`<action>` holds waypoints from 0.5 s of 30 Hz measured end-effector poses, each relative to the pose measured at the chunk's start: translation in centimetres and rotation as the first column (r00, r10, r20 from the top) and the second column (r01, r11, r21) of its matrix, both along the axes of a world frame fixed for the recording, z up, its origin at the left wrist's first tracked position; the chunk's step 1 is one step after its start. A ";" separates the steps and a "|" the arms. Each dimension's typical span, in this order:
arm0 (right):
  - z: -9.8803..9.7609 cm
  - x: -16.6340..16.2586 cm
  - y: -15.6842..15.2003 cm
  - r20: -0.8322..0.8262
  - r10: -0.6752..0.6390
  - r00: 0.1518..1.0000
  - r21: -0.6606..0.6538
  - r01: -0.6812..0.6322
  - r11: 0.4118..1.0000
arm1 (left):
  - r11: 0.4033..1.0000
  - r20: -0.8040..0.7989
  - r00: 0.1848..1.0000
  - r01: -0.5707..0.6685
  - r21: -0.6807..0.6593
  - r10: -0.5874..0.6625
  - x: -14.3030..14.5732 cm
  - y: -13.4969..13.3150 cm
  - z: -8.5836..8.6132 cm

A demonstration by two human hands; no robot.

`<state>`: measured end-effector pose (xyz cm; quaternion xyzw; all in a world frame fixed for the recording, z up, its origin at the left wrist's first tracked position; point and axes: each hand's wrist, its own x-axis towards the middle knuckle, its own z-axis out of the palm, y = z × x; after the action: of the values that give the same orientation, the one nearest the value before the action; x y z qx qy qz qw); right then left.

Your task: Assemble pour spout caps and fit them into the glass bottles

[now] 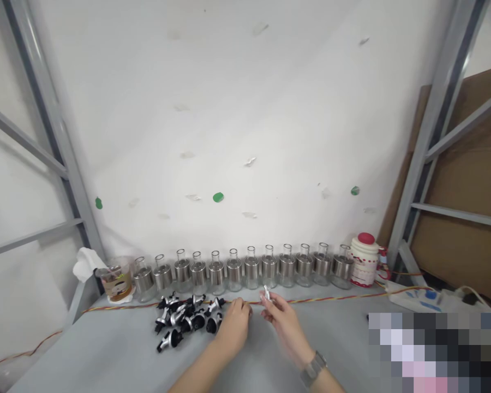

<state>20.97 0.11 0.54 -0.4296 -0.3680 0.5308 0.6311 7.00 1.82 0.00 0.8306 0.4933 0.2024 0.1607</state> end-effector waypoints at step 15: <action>-4.2 -3.6 -0.6 0.385 0.188 0.904 -0.008 -0.200 0.980 | 0.895 0.866 0.271 0.034 -0.445 0.420 -5.4 -1.6 0.5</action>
<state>17.35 -0.54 -3.64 -0.4763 -0.5337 0.4905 0.4976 1.63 0.23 0.52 0.4305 0.4293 0.5725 0.5502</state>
